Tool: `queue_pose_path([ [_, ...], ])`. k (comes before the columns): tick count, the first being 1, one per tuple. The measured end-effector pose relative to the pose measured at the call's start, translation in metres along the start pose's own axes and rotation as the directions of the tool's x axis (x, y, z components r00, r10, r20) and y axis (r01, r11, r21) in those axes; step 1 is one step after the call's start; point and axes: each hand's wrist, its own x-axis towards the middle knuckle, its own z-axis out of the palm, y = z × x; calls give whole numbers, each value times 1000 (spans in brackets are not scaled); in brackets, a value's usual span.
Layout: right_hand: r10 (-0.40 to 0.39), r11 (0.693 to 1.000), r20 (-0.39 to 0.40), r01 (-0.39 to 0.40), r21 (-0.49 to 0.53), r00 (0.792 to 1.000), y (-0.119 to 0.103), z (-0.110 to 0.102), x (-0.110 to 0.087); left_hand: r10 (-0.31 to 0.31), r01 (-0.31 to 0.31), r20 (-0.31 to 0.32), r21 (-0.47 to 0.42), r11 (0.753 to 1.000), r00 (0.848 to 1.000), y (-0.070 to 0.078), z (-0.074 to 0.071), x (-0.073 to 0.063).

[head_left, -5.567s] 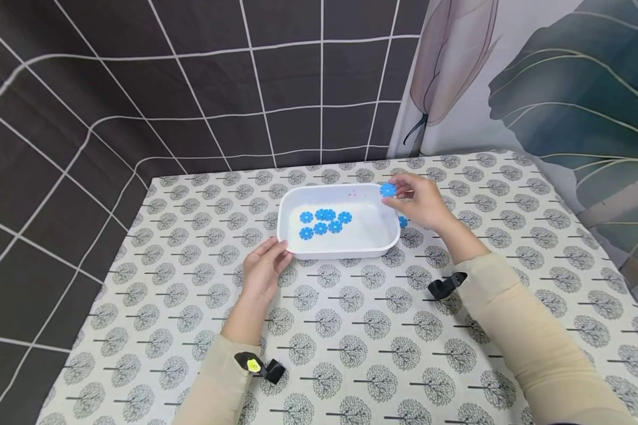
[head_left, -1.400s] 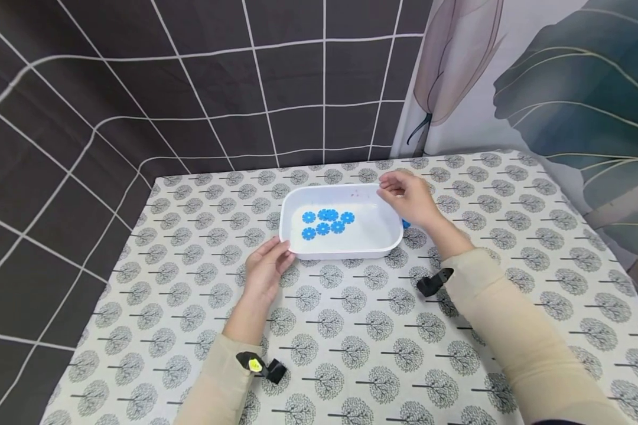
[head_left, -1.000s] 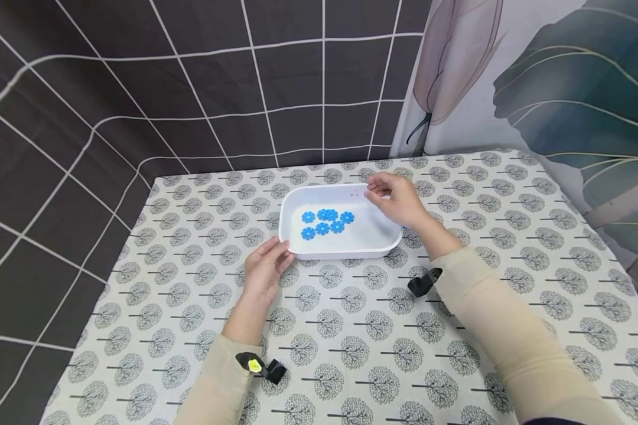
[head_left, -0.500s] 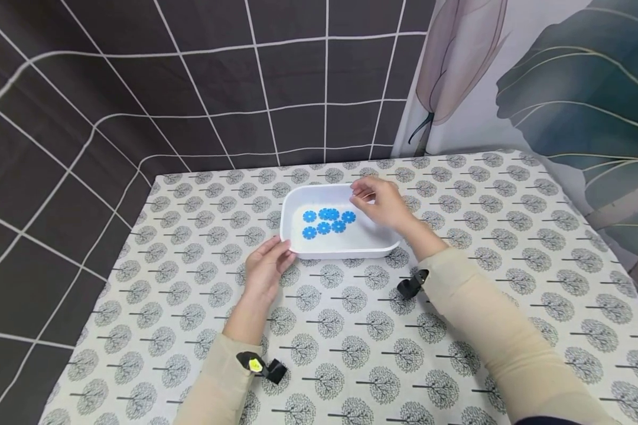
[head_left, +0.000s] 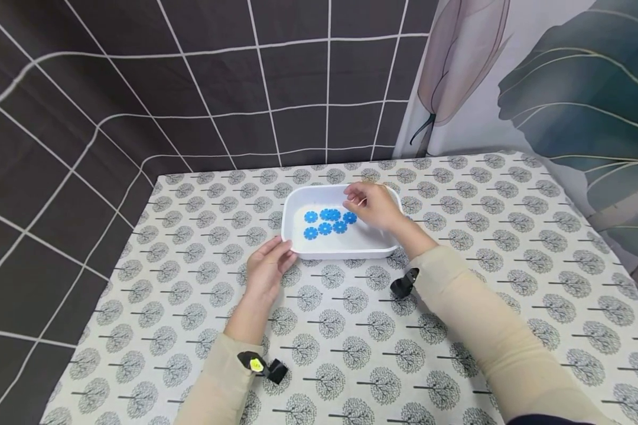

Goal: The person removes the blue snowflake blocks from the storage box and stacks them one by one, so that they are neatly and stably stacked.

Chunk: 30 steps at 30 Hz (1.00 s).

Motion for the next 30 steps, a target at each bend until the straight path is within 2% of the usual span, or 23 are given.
queue_pose_path([
  [10,37,999,71,-36,-13,997,4,5,2,10,-10,-6,-12,1000,1000,-1,1,0],
  [17,51,992,161,-31,-121,986,9,8,1,13,-13,-10,-8,1000,1000,-1,1,-1],
  [25,71,978,159,-37,-206,985,9,8,0,10,-10,-10,-22,1000,1000,-1,1,-1],
  [30,131,966,187,-83,-243,974,10,8,-1,5,-5,-11,-19,1000,1000,0,0,0],
])
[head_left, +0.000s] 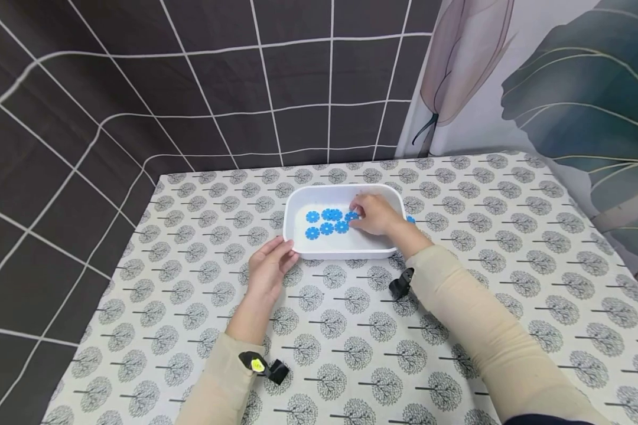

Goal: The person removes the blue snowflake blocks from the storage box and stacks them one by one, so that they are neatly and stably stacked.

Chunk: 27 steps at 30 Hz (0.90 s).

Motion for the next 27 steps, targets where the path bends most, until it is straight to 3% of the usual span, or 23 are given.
queue_pose_path([
  [9,20,999,87,-23,29,996,0,-1,-1,3,-3,3,10,1000,1000,0,-1,0],
  [20,49,996,99,-56,68,994,-2,-2,-4,0,-1,15,26,1000,1000,0,-2,0],
  [27,18,1000,98,-19,14,995,-1,-2,-3,4,-4,17,22,1000,1000,0,-1,0],
])
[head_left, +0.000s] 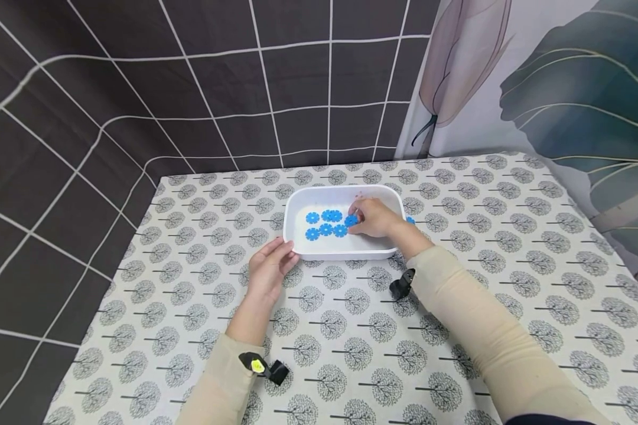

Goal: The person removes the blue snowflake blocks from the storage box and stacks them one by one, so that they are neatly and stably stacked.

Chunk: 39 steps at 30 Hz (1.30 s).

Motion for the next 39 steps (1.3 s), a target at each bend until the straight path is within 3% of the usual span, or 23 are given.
queue_pose_path([
  [14,-78,990,-107,89,108,991,-2,-3,-3,2,-2,0,2,1000,1000,-1,1,1],
  [28,-132,983,-202,154,96,971,-9,-14,-11,-1,1,-12,4,1000,1000,-2,-1,0],
  [39,-116,974,-266,162,157,957,-6,-25,-16,-4,4,-13,-8,1000,1000,0,1,0],
])
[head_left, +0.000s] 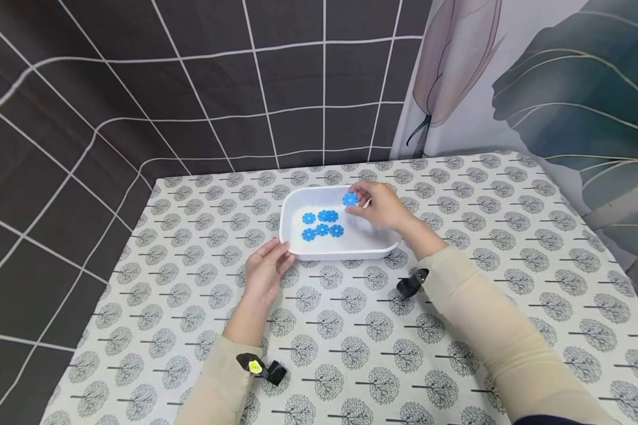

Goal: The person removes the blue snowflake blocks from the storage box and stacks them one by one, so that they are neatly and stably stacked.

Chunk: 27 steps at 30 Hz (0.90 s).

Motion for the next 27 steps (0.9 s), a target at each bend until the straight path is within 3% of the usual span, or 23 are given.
queue_pose_path([
  [10,-24,999,-82,22,-30,996,1,-15,-4,-5,5,-9,-13,1000,1000,1,1,1],
  [27,4,1000,-131,-7,-23,991,10,-30,-13,-10,10,-16,-36,999,1000,3,3,0],
])
